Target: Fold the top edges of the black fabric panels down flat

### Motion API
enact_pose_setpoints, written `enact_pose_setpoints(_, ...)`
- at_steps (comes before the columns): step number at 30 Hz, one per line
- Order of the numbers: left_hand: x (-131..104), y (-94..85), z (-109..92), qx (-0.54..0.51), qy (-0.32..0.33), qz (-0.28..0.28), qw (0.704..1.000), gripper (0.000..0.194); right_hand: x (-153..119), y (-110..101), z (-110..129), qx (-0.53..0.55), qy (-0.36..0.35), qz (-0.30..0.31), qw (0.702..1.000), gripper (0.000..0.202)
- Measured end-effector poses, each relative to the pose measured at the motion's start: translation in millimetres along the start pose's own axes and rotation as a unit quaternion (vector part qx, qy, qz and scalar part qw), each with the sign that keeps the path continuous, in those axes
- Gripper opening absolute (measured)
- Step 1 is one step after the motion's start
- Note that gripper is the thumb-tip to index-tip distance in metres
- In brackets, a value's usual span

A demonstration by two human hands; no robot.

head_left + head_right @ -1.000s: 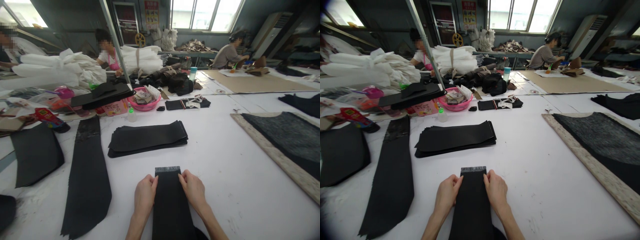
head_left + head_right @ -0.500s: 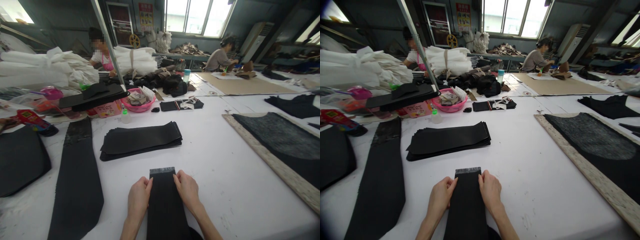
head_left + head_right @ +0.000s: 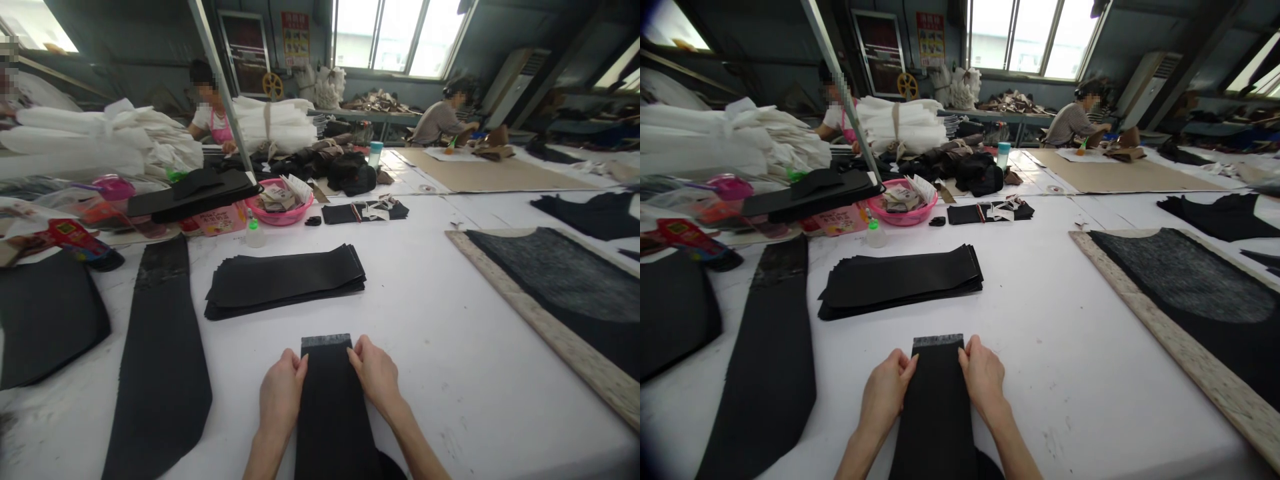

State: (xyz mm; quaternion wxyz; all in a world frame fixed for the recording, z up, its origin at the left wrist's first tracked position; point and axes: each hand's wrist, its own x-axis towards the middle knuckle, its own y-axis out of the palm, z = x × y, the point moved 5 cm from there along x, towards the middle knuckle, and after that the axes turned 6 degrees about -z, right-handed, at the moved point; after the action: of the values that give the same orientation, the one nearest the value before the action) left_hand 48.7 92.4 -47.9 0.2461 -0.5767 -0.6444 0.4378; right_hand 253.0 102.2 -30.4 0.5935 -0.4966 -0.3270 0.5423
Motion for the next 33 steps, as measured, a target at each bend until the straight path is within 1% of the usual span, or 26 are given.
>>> enact_pose_setpoints(5, -4, -6.7, -7, 0.049, 0.006, -0.024, 0.998, 0.021, 5, -5, 0, -0.02, -0.029, 0.003, 0.999, 0.018)
enact_pose_setpoints(7, -8, -7.7, -11, 0.071, 0.017, -0.046, 0.996, 0.017, 6, -9, 2, -0.029, -0.044, -0.003, 0.999, 0.017)
enact_pose_setpoints(9, -11, -9.1, -18, 0.101, 0.069, -0.097, 0.988, 0.012, 8, -15, 7, -0.035, -0.066, -0.014, 0.997, 0.012)
enact_pose_setpoints(11, -15, -9.0, -25, 0.132, 0.144, -0.149, 0.969, 0.012, 11, -22, 16, -0.036, -0.097, -0.034, 0.994, 0.004)
enact_pose_setpoints(12, -17, -7.9, -28, 0.142, 0.174, -0.164, 0.961, 0.014, 12, -26, 22, -0.036, -0.115, -0.045, 0.992, 0.001)
enact_pose_setpoints(13, -17, -6.3, -29, 0.149, 0.192, -0.169, 0.955, 0.016, 14, -28, 29, -0.035, -0.133, -0.054, 0.989, 0.004)
enact_pose_setpoints(15, -16, -3.5, -28, 0.154, 0.208, -0.165, 0.952, 0.018, 18, -29, 42, -0.035, -0.173, -0.061, 0.983, 0.008)
enact_pose_setpoints(19, -13, -2.7, -25, 0.154, 0.225, -0.153, 0.95, 0.018, 27, -19, 61, -0.041, -0.241, -0.034, 0.969, 0.014)
enact_pose_setpoints(23, -4, -7.7, -23, 0.142, 0.243, -0.13, 0.951, 0.016, 34, -10, 66, -0.054, -0.266, -0.017, 0.962, 0.01)
enact_pose_setpoints(26, 6, -13.6, -26, 0.136, 0.26, -0.113, 0.949, 0.007, 35, -8, 66, -0.053, -0.283, -0.017, 0.958, 0.009)
enact_pose_setpoints(27, 10, -15.0, -27, 0.135, 0.269, -0.107, 0.948, 0.007, 35, -7, 65, -0.051, -0.287, -0.017, 0.956, 0.009)
enact_pose_setpoints(31, 25, -14.2, -31, 0.127, 0.332, -0.066, 0.932, 0.042, 36, -5, 62, -0.038, -0.297, -0.021, 0.954, 0.013)
enact_pose_setpoints(33, 31, -11.9, -31, 0.124, 0.359, -0.045, 0.924, 0.048, 37, -4, 60, -0.031, -0.306, -0.023, 0.951, 0.014)
